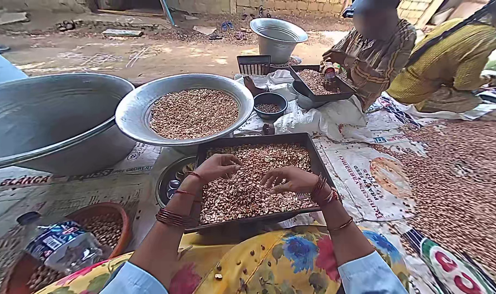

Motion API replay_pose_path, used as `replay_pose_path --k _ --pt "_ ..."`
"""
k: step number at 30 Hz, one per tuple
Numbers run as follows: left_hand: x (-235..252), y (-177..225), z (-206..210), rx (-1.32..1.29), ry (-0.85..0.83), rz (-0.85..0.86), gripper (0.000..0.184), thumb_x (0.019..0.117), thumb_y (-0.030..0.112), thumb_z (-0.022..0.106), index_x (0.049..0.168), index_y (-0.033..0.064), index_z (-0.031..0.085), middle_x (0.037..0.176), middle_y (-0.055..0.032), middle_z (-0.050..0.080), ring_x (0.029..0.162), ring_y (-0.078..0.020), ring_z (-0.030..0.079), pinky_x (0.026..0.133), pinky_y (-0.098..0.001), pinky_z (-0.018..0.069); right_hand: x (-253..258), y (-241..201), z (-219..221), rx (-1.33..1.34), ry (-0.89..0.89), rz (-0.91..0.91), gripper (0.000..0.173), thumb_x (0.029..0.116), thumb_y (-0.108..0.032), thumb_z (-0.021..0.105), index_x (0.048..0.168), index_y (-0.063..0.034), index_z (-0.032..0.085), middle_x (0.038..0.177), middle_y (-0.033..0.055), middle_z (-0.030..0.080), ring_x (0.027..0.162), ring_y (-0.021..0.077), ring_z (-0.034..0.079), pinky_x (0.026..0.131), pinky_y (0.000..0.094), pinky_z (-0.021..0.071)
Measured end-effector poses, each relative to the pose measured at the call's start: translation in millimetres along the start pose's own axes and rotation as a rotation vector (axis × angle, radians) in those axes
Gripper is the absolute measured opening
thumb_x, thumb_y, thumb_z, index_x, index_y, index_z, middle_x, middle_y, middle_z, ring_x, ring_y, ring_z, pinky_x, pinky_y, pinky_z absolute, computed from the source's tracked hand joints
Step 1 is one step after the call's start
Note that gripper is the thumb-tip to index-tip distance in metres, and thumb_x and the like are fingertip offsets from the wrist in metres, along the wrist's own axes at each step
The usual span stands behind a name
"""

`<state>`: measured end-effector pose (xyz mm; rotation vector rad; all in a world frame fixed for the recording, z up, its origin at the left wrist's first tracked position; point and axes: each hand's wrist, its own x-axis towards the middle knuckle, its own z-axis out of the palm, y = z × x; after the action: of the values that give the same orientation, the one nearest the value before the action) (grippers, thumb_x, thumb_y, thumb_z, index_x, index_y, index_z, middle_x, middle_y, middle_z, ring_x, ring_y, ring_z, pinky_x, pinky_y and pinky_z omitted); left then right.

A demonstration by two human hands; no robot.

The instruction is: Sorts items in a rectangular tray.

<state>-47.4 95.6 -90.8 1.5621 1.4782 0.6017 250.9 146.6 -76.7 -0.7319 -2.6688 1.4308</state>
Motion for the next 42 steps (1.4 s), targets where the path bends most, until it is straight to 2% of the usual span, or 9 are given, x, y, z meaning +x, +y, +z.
replay_pose_path --k 5,7,12,16,20,26,30,35,42 --pt "16.9 -14.1 15.0 0.673 0.169 -0.415 0.041 0.0972 0.020 0.069 0.134 0.0033 0.064 0.139 -0.0247 0.059 0.132 -0.0445 0.054 0.107 -0.0647 0.0415 2.4 24.8 -7.6 -0.430 0.051 0.838 0.057 0.0964 -0.032 0.072 0.140 0.0002 0.054 0.133 0.0284 0.061 0.123 0.0448 0.060 0.101 0.0637 0.0457" --pt "20.5 -7.2 37.8 0.713 0.109 -0.402 0.047 0.0952 0.010 0.065 0.140 0.0008 0.057 0.145 -0.0239 0.055 0.134 -0.0432 0.053 0.107 -0.0622 0.0433 8.7 27.3 1.1 -0.328 -0.010 0.728 0.063 0.0961 -0.032 0.074 0.143 0.0029 0.049 0.124 0.0281 0.064 0.103 0.0402 0.068 0.091 0.0568 0.0535" --pt "24.8 6.0 73.7 0.419 -0.038 -0.261 0.062 0.0901 0.005 0.070 0.146 -0.0065 0.045 0.138 -0.0300 0.056 0.130 -0.0429 0.056 0.109 -0.0598 0.0415 40.0 -3.1 38.6 -0.240 0.077 0.537 0.082 0.0966 -0.032 0.072 0.157 -0.0011 0.027 0.129 0.0305 0.062 0.120 0.0455 0.061 0.102 0.0622 0.0457" --pt "8.2 -0.3 73.2 -0.290 0.034 -0.215 0.048 0.0903 -0.010 0.061 0.136 -0.0044 0.047 0.119 -0.0149 0.061 0.102 -0.0159 0.061 0.090 -0.0339 0.0518 42.0 -10.1 48.7 0.018 0.207 0.118 0.067 0.0954 -0.011 0.070 0.155 -0.0044 0.040 0.146 0.0232 0.055 0.128 0.0340 0.060 0.107 0.0513 0.0466" --pt "-5.5 19.2 54.1 -0.585 0.184 -0.179 0.039 0.0881 -0.013 0.061 0.122 0.0039 0.053 0.092 0.0005 0.064 0.076 -0.0046 0.064 0.067 -0.0226 0.0560 33.3 -8.9 30.8 0.163 0.403 0.019 0.037 0.0984 -0.009 0.064 0.135 -0.0051 0.061 0.121 0.0129 0.068 0.082 0.0149 0.071 0.070 0.0326 0.0604" --pt "-6.1 29.7 16.4 -0.257 0.232 0.101 0.044 0.0878 -0.016 0.057 0.124 0.0063 0.065 0.104 -0.0028 0.069 0.081 -0.0040 0.064 0.072 -0.0214 0.0540 32.8 23.2 -9.8 -0.367 0.514 0.529 0.029 0.1026 -0.026 0.059 0.125 -0.0130 0.072 0.117 0.0147 0.073 0.113 0.0338 0.067 0.097 0.0580 0.0481" --pt "-10.5 34.8 6.3 -0.053 0.290 0.084 0.035 0.0968 -0.007 0.058 0.127 0.0088 0.065 0.108 -0.0051 0.071 0.080 -0.0081 0.067 0.071 -0.0279 0.0569 45.7 30.1 -10.0 -0.438 0.480 0.574 0.030 0.1029 -0.027 0.058 0.128 -0.0153 0.071 0.121 0.0157 0.071 0.115 0.0348 0.066 0.096 0.0583 0.0476" --pt "-0.8 31.3 30.7 0.302 0.336 0.105 0.024 0.0983 0.009 0.064 0.120 0.0115 0.074 0.127 -0.0127 0.068 0.113 -0.0295 0.067 0.100 -0.0516 0.0504 53.1 30.3 -5.0 -0.474 0.433 0.576 0.030 0.1030 -0.026 0.057 0.128 -0.0134 0.069 0.121 0.0163 0.071 0.116 0.0357 0.065 0.096 0.0591 0.0474" --pt "14.9 26.0 92.0 0.564 0.169 0.134 0.023 0.0993 0.015 0.063 0.119 0.0117 0.075 0.131 -0.0183 0.063 0.130 -0.0362 0.055 0.103 -0.0510 0.0482 53.8 26.3 -1.8 -0.460 0.376 0.622 0.034 0.1020 -0.029 0.055 0.127 -0.0085 0.066 0.119 0.0181 0.070 0.114 0.0362 0.066 0.094 0.0604 0.0477"
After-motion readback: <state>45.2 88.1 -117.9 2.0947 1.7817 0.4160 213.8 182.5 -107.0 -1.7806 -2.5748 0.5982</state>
